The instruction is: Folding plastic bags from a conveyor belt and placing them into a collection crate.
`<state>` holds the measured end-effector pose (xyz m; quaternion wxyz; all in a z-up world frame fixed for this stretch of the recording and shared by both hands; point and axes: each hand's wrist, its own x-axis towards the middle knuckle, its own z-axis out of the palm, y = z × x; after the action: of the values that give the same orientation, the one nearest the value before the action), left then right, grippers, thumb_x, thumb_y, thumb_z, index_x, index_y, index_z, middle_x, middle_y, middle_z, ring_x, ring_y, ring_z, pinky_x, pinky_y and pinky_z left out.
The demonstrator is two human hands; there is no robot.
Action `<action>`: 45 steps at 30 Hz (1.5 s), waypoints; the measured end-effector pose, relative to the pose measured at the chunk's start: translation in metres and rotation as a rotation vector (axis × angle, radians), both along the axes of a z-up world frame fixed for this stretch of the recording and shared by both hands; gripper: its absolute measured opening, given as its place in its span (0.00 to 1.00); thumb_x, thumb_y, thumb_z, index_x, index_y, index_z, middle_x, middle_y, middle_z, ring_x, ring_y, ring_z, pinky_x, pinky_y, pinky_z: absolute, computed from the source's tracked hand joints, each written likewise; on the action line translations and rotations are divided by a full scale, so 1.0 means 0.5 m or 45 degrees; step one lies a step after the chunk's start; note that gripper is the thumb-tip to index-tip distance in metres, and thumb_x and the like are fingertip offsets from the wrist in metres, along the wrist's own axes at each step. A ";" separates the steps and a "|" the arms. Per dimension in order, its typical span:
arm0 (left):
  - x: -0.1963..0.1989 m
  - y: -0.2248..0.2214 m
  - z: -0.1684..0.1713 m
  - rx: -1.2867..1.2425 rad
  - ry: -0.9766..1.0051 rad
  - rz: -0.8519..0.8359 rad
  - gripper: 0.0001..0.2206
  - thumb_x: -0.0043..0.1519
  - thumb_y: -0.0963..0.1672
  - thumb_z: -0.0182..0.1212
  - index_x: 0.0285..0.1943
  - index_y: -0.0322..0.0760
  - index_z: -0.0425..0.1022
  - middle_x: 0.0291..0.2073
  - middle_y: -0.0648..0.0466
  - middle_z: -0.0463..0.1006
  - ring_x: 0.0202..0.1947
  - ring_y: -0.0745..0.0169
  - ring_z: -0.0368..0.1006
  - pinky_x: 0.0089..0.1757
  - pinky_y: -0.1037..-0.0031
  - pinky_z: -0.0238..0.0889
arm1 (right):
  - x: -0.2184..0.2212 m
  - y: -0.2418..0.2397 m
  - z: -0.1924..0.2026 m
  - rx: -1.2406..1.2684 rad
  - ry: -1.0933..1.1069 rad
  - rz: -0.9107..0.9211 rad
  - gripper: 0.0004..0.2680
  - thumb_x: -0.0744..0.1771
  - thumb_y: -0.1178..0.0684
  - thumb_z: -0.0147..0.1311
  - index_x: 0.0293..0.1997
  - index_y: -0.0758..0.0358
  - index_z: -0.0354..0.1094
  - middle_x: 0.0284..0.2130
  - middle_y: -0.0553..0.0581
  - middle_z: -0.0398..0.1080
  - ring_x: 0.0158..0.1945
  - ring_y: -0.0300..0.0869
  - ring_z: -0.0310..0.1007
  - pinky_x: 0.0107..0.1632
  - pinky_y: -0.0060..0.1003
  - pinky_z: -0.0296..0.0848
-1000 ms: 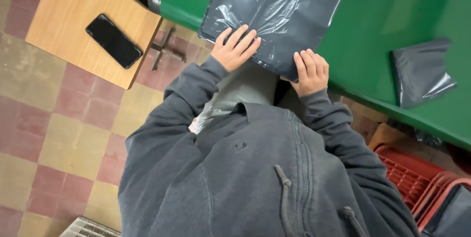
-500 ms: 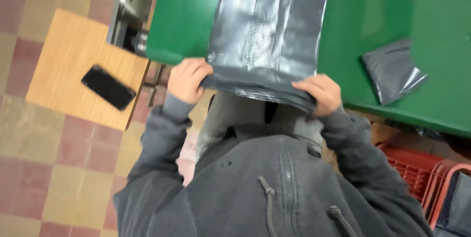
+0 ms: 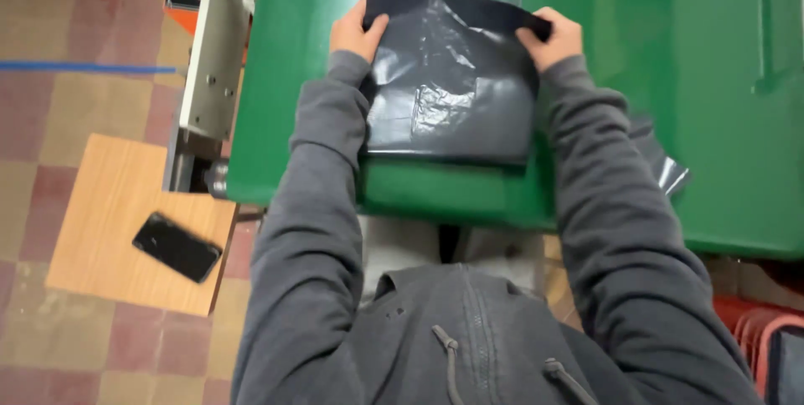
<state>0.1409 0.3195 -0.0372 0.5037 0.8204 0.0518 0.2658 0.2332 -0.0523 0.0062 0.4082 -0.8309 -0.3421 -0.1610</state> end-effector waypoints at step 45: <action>-0.105 0.019 -0.088 -1.926 0.675 -0.805 0.59 0.43 0.74 0.34 0.60 0.19 0.70 0.59 0.31 0.75 0.65 0.38 0.70 0.46 0.59 0.76 | -0.182 0.031 0.044 -0.388 -0.199 0.171 0.17 0.56 0.65 0.59 0.48 0.61 0.70 0.47 0.54 0.75 0.45 0.51 0.70 0.55 0.43 0.63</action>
<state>0.0885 0.3292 -0.0810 0.9364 0.2753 0.1000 -0.1930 0.1422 -0.0366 0.0284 0.2594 -0.8434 -0.4479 -0.1439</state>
